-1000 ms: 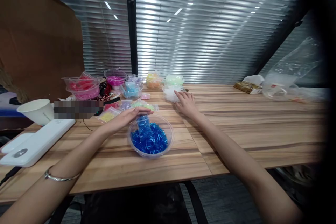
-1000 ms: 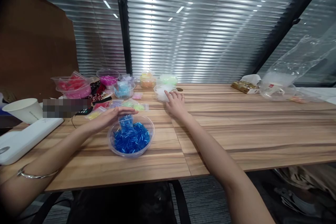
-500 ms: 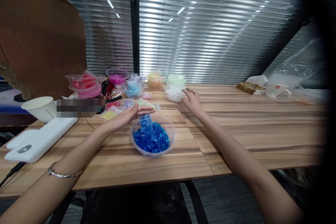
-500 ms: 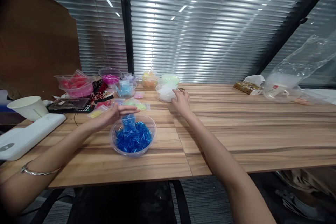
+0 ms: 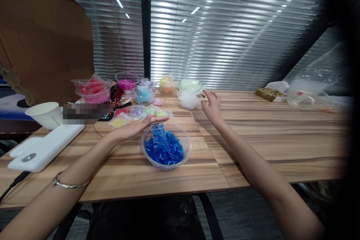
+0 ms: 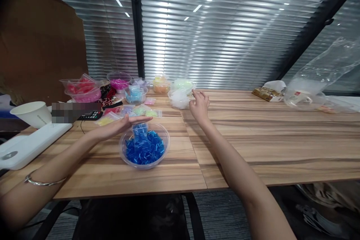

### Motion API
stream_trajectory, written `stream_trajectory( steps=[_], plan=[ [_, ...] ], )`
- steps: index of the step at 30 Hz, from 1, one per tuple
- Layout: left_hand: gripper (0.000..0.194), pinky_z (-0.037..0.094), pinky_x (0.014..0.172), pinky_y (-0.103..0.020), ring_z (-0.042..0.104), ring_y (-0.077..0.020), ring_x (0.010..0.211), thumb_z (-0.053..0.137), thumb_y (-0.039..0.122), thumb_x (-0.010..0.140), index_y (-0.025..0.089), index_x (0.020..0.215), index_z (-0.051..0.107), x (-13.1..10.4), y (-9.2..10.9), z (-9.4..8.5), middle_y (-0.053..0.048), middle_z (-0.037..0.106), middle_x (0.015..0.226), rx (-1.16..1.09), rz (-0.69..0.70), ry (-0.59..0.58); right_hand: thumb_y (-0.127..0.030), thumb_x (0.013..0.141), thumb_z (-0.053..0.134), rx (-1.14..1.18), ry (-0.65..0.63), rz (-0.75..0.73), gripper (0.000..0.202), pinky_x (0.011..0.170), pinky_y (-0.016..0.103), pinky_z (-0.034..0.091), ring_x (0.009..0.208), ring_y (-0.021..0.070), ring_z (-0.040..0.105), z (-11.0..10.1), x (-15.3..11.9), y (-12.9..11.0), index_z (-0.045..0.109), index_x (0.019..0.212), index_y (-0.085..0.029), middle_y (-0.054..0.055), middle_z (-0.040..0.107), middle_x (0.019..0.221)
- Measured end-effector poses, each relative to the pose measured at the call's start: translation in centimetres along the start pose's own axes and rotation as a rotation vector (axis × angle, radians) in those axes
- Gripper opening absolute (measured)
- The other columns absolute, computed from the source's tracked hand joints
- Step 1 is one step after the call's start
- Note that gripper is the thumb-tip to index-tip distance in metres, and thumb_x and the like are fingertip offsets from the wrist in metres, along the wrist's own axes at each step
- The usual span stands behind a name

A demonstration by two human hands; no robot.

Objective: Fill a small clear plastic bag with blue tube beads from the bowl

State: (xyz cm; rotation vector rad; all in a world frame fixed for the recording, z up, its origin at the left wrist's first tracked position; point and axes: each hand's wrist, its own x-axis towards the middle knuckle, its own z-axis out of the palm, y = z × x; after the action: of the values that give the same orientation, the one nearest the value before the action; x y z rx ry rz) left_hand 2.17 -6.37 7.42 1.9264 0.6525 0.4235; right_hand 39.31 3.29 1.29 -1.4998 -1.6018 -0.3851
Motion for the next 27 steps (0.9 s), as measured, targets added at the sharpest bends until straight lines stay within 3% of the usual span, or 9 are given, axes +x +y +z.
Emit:
stream_trajectory(
  steps=[5,10,15,19,21,24,27],
  plan=[
    [0.052,0.015,0.122,-0.039,0.02,-0.0241,0.149,0.041,0.057,0.095,0.033,0.142,0.048,0.3,0.2,-0.2,0.002,0.023,0.16,0.188,0.046,0.001,-0.02,0.083,0.042,0.014,0.012,-0.007,0.054,0.107,0.054,0.03,0.129,0.0319,0.04,-0.2,-0.1,-0.1,0.055,0.136,-0.019,0.01,0.064,0.128],
    [0.049,0.017,0.122,-0.04,0.027,-0.0236,0.147,0.05,0.054,0.093,0.034,0.137,0.053,0.6,-0.4,-0.4,0.001,0.035,0.155,0.249,0.033,-0.02,-0.019,0.082,0.044,0.032,0.027,-0.014,0.054,0.108,0.053,0.03,0.129,0.0311,0.04,0.0,-0.1,0.1,0.055,0.135,-0.02,0.01,0.063,0.129],
    [0.044,0.023,0.12,-0.039,0.03,-0.0248,0.145,0.036,0.054,0.098,0.035,0.131,0.06,0.3,0.2,-0.1,0.004,0.029,0.158,0.215,0.031,-0.057,-0.017,0.082,0.043,0.06,0.059,-0.024,0.055,0.11,0.05,0.031,0.127,0.029,0.042,0.1,0.2,0.3,0.055,0.135,-0.019,0.009,0.064,0.128],
    [0.051,0.026,0.119,-0.04,0.036,-0.0267,0.142,0.031,0.058,0.098,0.032,0.125,0.065,0.0,0.4,0.2,0.003,0.036,0.155,0.161,-0.014,-0.033,-0.014,0.082,0.041,0.085,0.083,-0.037,0.057,0.112,0.049,0.031,0.129,0.0273,0.04,-0.4,0.2,0.0,0.053,0.137,-0.019,0.008,0.063,0.129],
    [0.053,0.028,0.119,-0.04,0.037,-0.0252,0.141,0.03,0.058,0.098,0.029,0.128,0.062,0.1,0.1,0.1,-0.001,0.043,0.151,0.093,0.002,0.014,-0.014,0.081,0.041,0.145,0.082,-0.019,0.059,0.113,0.049,0.031,0.13,0.026,0.04,-0.6,0.2,-0.2,0.053,0.138,-0.022,0.007,0.061,0.132],
    [0.051,0.042,0.109,-0.041,0.051,-0.0244,0.129,0.034,0.053,0.099,0.023,0.134,0.055,0.6,-1.0,-0.6,-0.009,0.052,0.143,-0.01,0.082,0.205,-0.015,0.078,0.046,0.441,0.09,0.167,0.06,0.115,0.046,0.03,0.132,0.023,0.041,-0.7,0.3,-0.1,0.055,0.136,-0.028,0.002,0.057,0.138],
    [0.038,0.047,0.101,-0.042,0.059,-0.024,0.117,0.048,0.044,0.096,0.019,0.122,0.062,1.0,-2.5,-1.5,-0.011,0.061,0.129,0.294,0.132,0.376,-0.017,0.076,0.049,0.673,0.107,0.359,0.061,0.112,0.044,0.034,0.131,0.0222,0.046,-0.2,0.5,0.5,0.054,0.136,-0.027,0.003,0.055,0.14]
  ],
)
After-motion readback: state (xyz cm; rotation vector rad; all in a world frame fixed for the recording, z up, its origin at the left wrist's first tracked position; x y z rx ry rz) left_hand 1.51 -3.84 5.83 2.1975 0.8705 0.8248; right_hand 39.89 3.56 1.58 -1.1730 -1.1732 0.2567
